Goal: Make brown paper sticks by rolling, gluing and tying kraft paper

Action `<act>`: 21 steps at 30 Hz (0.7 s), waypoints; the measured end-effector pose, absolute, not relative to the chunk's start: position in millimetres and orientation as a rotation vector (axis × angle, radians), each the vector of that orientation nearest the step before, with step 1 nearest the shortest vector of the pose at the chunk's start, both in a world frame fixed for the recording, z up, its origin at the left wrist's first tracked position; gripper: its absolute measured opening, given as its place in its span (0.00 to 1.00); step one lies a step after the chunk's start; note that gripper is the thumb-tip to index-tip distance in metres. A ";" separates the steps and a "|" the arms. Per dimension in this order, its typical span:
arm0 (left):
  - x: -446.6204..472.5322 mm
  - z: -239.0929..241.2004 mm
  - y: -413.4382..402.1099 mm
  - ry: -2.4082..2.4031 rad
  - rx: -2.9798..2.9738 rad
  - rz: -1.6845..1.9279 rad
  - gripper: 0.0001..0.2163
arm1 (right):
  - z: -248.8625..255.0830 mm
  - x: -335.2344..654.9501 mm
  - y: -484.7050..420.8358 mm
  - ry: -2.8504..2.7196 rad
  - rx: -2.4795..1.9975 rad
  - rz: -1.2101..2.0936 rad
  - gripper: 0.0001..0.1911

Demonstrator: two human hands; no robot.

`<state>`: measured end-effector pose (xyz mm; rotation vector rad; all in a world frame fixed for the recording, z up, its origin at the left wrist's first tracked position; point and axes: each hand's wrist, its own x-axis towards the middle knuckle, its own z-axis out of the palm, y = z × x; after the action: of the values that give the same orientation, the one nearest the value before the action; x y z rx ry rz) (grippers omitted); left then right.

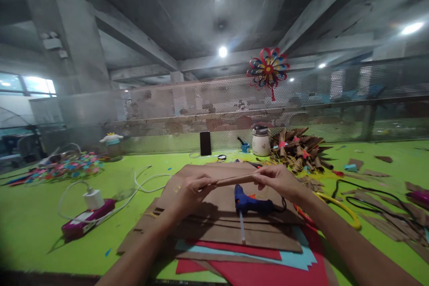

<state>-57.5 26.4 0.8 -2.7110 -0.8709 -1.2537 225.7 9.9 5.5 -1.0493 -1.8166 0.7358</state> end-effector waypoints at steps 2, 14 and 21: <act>-57.0 1.5 25.7 -0.875 -2.721 -1.253 0.08 | 5.8 224.8 9.1 -1.767 -1.040 0.715 0.17; -56.5 -2.7 27.6 -0.882 -2.697 -1.270 0.08 | -2.5 224.7 19.3 -1.584 -0.957 0.825 0.17; -53.3 -7.3 30.4 -0.775 -2.550 -1.344 0.07 | -5.7 219.0 22.0 -1.567 -0.961 0.790 0.16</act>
<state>-53.3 30.4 -7.3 -2.5496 -0.7753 -1.3439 219.0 22.0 -5.7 -0.9613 -1.5672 0.7903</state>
